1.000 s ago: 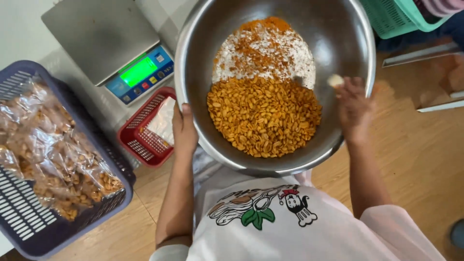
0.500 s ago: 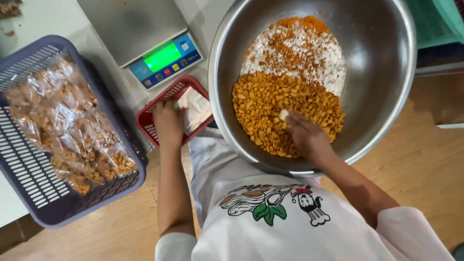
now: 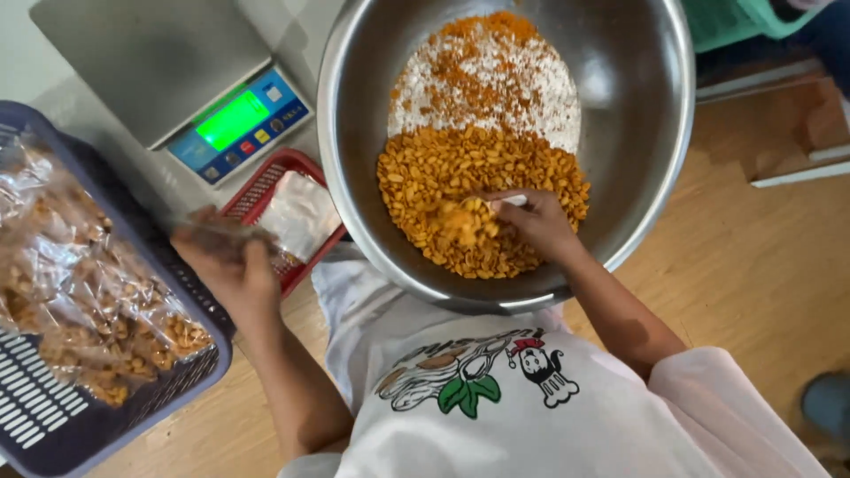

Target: Mixing nuts with seasoning powders in a large bowl and then scooping the mixture into small plastic bags for weighing and packaging.

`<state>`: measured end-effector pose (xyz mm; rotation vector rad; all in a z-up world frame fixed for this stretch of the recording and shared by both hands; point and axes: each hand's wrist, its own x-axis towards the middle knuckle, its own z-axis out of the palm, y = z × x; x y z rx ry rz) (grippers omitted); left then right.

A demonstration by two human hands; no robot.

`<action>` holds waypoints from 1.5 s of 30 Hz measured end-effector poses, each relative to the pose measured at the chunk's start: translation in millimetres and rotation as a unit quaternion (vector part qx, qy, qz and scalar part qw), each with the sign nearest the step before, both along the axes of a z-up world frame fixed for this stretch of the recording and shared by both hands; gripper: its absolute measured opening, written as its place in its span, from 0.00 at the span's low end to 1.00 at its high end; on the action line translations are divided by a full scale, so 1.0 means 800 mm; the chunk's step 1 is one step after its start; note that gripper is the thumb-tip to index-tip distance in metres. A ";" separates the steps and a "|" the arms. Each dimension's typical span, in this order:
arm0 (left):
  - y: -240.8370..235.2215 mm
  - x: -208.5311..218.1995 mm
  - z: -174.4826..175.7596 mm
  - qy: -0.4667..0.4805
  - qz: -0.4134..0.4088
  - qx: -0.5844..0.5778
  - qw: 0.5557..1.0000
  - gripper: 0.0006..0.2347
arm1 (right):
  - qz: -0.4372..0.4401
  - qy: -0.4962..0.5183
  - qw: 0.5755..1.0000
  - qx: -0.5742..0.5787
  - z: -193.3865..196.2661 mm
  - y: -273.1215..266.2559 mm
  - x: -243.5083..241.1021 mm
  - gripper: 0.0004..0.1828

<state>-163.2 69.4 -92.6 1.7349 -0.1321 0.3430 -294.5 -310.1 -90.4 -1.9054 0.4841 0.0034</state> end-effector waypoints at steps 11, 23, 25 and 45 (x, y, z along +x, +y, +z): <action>-0.132 -0.069 0.042 0.257 -0.359 -0.291 0.849 0.01 | -0.098 -0.117 0.936 0.316 0.105 0.050 0.037 0.14; -0.147 -0.010 0.076 0.104 -0.433 0.092 0.890 0.18 | 0.295 -0.357 0.826 -0.321 0.128 0.043 0.067 0.11; -0.144 -0.012 0.075 0.129 -0.437 0.037 0.889 0.18 | 0.249 -0.324 0.841 -0.354 0.090 0.010 0.077 0.12; -0.186 -0.043 -0.038 0.051 -0.285 -0.040 0.956 0.14 | -0.006 -0.307 0.951 0.029 0.144 0.052 0.036 0.04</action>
